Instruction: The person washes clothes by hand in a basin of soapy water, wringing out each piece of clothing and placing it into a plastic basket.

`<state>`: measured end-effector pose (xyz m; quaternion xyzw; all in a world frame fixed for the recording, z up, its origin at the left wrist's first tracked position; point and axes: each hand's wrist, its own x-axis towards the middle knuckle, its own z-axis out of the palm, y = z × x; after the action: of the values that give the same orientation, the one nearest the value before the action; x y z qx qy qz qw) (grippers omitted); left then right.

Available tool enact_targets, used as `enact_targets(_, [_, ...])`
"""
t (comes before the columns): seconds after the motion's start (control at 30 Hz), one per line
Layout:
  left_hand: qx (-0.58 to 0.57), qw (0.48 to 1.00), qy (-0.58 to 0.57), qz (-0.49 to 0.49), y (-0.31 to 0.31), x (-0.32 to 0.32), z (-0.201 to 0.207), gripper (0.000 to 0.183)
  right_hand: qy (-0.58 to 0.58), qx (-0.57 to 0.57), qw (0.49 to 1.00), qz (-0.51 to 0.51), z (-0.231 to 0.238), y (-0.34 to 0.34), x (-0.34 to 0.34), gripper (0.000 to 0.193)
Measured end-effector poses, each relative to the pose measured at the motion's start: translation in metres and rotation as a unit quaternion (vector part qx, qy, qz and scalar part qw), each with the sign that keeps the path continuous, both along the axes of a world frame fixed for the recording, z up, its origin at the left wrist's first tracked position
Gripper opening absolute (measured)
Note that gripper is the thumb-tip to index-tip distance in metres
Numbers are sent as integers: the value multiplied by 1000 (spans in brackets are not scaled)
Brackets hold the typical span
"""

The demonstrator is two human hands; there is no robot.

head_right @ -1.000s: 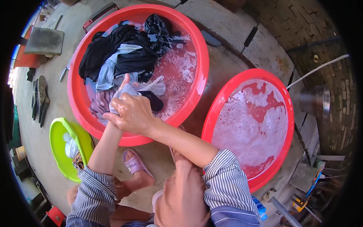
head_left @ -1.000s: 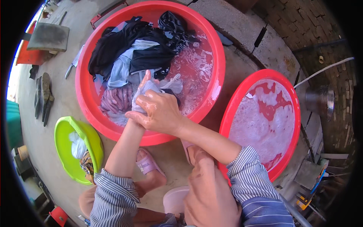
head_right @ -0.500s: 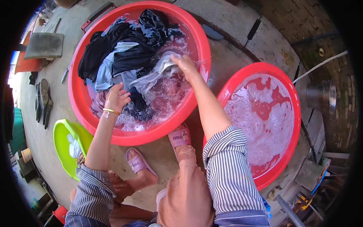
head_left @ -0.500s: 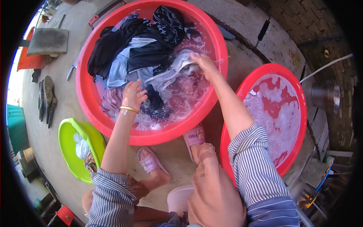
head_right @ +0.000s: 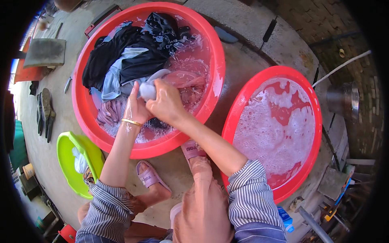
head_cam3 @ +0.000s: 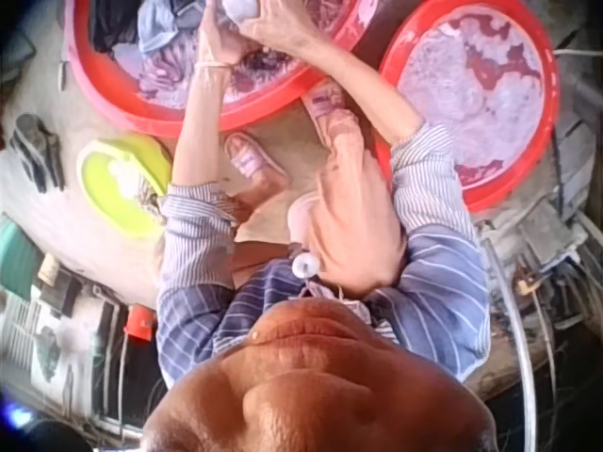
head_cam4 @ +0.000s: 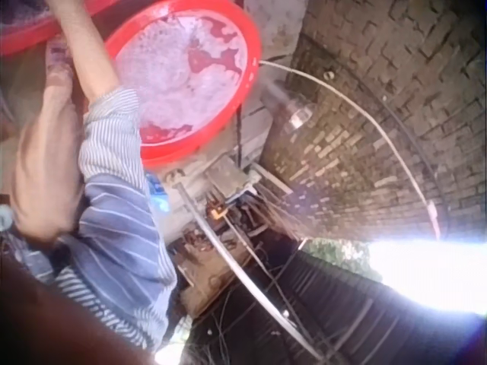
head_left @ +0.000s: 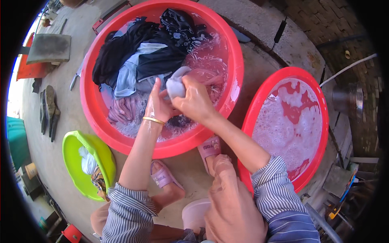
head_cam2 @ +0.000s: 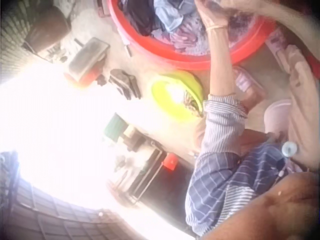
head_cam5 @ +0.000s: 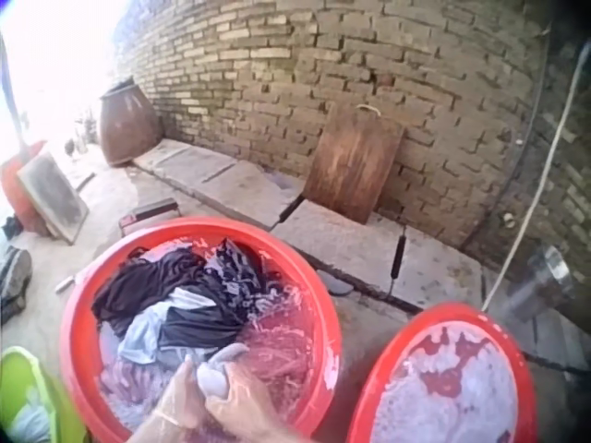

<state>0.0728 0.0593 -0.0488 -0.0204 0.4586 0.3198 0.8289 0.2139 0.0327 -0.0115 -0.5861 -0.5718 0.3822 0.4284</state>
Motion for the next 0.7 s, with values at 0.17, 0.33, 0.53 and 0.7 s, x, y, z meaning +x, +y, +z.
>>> enact_targets(0.17, [53,988,-146,-11,7,-7,3,48,33,125,990,51,34,-35,-35,29])
enact_targets(0.33, [212,922,-291,143,-4,23,-17,45,-51,159,985,38,28,-17,-43,39])
enact_targets(0.53, [396,749,-418,328,-25,34,4,41,-51,218,975,14,0,5,-40,32])
enact_targets(0.7, [119,980,130,90,-33,12,5,48,-235,-31,971,19,-58,20,26,23])
